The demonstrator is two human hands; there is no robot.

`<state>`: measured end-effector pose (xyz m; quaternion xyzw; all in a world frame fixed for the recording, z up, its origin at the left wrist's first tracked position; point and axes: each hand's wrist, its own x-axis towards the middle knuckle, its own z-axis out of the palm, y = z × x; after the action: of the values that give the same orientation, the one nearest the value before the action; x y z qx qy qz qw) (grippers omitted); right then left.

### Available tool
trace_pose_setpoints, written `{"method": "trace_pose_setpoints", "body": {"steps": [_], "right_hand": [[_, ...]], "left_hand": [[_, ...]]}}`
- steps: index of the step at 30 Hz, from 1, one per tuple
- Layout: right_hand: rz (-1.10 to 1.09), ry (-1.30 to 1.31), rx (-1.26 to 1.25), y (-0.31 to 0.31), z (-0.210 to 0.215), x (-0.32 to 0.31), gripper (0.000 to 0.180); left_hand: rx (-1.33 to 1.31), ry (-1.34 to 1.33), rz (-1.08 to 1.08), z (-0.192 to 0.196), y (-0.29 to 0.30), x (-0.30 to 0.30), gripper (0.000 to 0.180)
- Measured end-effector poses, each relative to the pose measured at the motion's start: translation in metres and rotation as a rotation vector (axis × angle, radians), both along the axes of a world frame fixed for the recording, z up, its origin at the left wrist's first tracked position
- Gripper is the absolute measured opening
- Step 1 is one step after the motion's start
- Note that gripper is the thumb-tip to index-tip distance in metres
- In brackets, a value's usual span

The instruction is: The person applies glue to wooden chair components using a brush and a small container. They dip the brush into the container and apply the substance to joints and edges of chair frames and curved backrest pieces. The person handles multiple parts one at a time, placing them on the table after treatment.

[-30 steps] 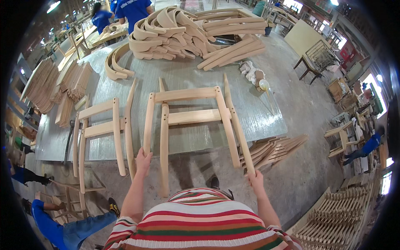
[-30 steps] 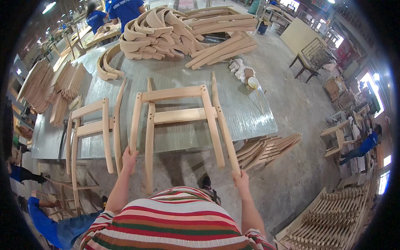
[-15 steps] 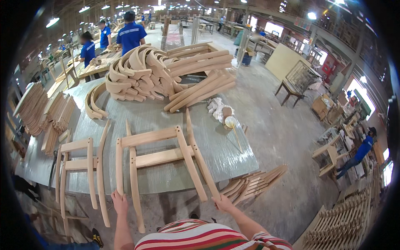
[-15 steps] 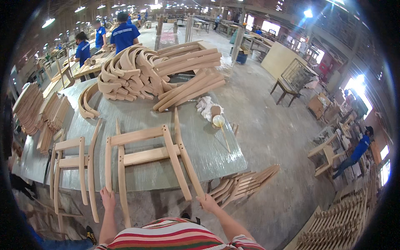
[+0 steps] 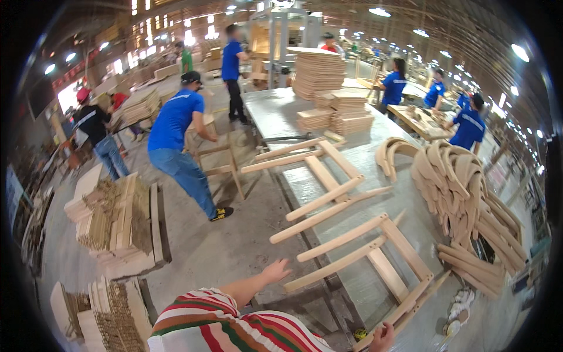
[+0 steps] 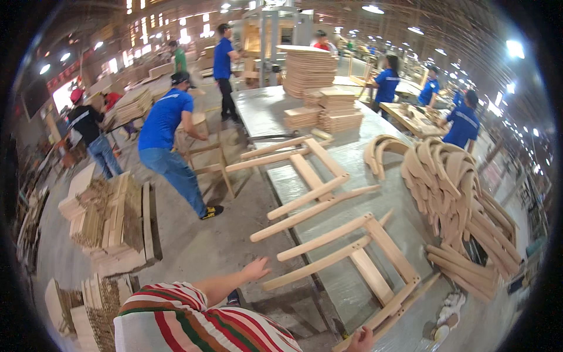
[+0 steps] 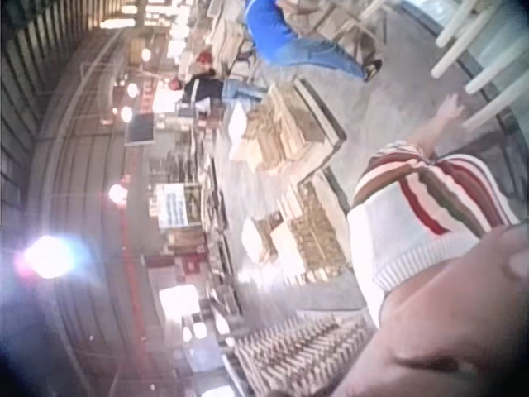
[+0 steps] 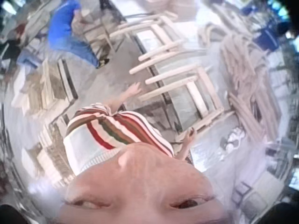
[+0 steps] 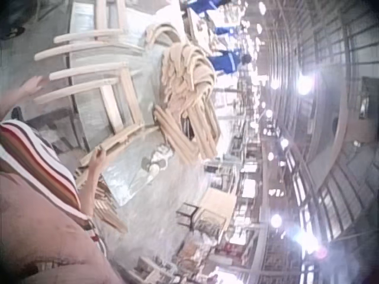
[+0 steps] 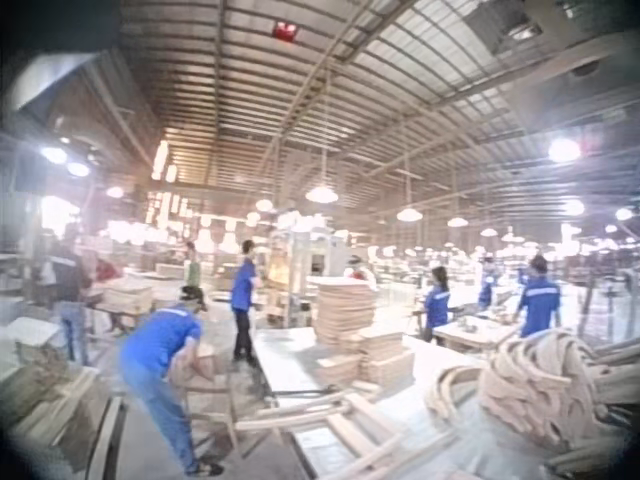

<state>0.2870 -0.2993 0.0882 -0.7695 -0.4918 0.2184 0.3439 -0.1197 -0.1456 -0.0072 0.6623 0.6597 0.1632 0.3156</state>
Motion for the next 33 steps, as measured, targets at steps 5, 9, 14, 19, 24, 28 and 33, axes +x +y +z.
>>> {"method": "trace_pose_setpoints", "body": {"steps": [5, 9, 14, 19, 24, 28, 33], "right_hand": [[0.477, -0.017, -0.004, 0.077, -0.013, -0.084, 0.031], [0.780, -0.015, -0.224, 0.122, -0.005, -0.177, 0.037], [0.985, -0.073, -0.317, 0.164, 0.001, -0.287, 0.044], [1.015, -0.100, -0.293, 0.192, 0.017, -0.357, 0.046], [1.094, -0.195, -0.284, 0.210, 0.019, -0.393, 0.044], [1.258, -0.267, -0.380, 0.225, 0.019, -0.427, 0.046], [1.334, -0.246, -0.316, 0.232, 0.041, -0.477, 0.045]], "left_hand": [[-0.553, 0.130, -0.238, -0.037, -0.102, -0.122, 0.034], [-0.674, 0.120, 0.110, -0.046, -0.170, -0.228, 0.035], [-0.520, 0.055, 0.524, -0.037, -0.197, -0.327, 0.040], [-0.519, 0.091, 0.533, -0.025, -0.222, -0.365, 0.040], [-0.456, -0.086, 0.503, -0.027, -0.234, -0.363, 0.042], [-0.375, -0.168, 0.555, -0.036, -0.244, -0.355, 0.039], [-0.494, -0.406, 0.558, -0.038, -0.265, -0.348, 0.040]]}}
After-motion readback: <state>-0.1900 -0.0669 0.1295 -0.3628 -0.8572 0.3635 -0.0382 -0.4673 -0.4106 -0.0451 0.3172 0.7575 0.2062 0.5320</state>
